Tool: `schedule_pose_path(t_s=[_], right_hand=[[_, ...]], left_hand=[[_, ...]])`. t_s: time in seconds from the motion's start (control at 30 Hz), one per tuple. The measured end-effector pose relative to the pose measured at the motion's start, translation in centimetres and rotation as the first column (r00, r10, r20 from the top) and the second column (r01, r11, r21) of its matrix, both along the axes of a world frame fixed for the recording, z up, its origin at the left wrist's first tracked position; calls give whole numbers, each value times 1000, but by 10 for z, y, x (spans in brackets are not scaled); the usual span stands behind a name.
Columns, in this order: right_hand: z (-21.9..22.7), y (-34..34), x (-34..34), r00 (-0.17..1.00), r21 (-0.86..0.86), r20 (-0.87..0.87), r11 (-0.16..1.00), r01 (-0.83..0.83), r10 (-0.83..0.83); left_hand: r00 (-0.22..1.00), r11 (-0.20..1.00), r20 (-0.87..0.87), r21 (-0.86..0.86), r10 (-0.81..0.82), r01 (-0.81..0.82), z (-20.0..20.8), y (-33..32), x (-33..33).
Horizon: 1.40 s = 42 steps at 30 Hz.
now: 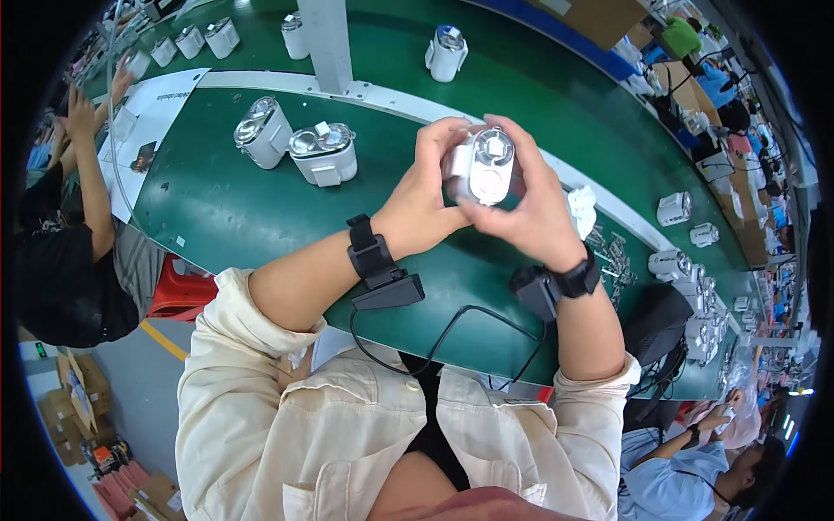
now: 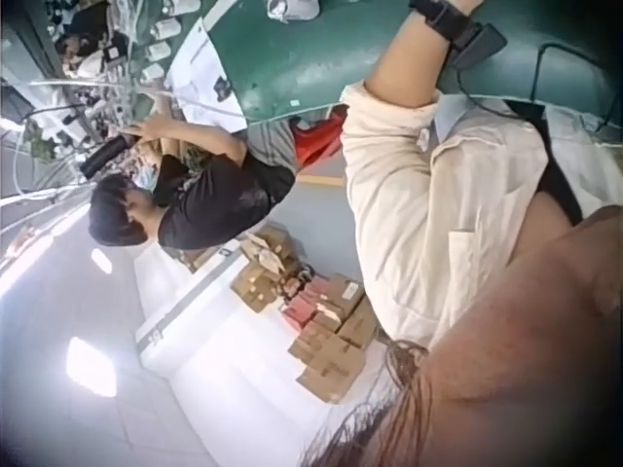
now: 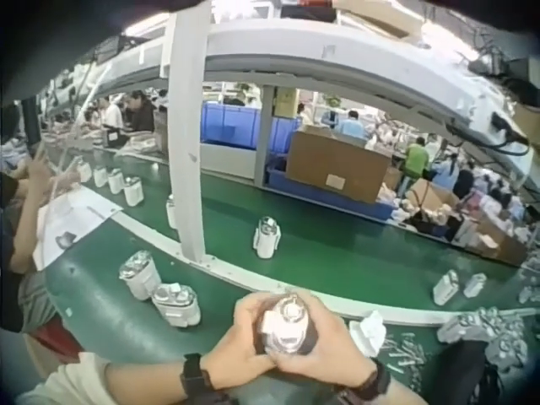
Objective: The person picks up a white device, peels off a small sticker from its surface, and wipes it with a cloth. They repeat this process for several devices, placing each one back onto the green workbench after finishing.
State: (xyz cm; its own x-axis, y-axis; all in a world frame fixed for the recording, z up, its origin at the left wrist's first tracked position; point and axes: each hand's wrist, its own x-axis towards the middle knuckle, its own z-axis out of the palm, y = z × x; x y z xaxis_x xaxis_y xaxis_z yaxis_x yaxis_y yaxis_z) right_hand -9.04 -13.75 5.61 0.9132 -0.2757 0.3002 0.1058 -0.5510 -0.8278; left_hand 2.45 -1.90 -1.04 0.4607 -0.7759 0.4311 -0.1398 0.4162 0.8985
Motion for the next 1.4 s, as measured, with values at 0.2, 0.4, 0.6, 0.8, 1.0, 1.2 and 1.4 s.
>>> schedule_pose_path(t_s=[0.2, 0.4, 0.6, 0.8, 1.0, 1.2, 1.4], right_hand=[[-29, -121, 56, 894, 112, -71, 888, 447, -441], [-41, -223, 70, 720, -181, -82, 721, 669, -689], [4, -171, 114, 744, -669, 127, 496, 553, -656], [-5, -110, 166, 779, -535, -214, 737, 412, -590], [23, -118, 98, 936, 193, -289, 970, -150, 202], [66, -37, 5, 837, 388, -31, 778, -494, 546], [73, 9, -43, 994, 17, 110, 1000, 0, -2]], left_hand=[[957, 943, 186, 210, 222, -259, 24, 7, -2], [966, 964, 144, 130, 213, -232, 23, 7, -8], [951, 954, 125, 67, 282, -292, 25, 11, -8], [946, 947, 138, 96, 294, -308, 23, 9, -3], [852, 879, 281, 57, 441, -474, 20, 7, 3], [971, 974, -81, 8, -225, 227, 39, 15, 1], [932, 973, 279, -41, 229, -227, 45, 21, -11]])
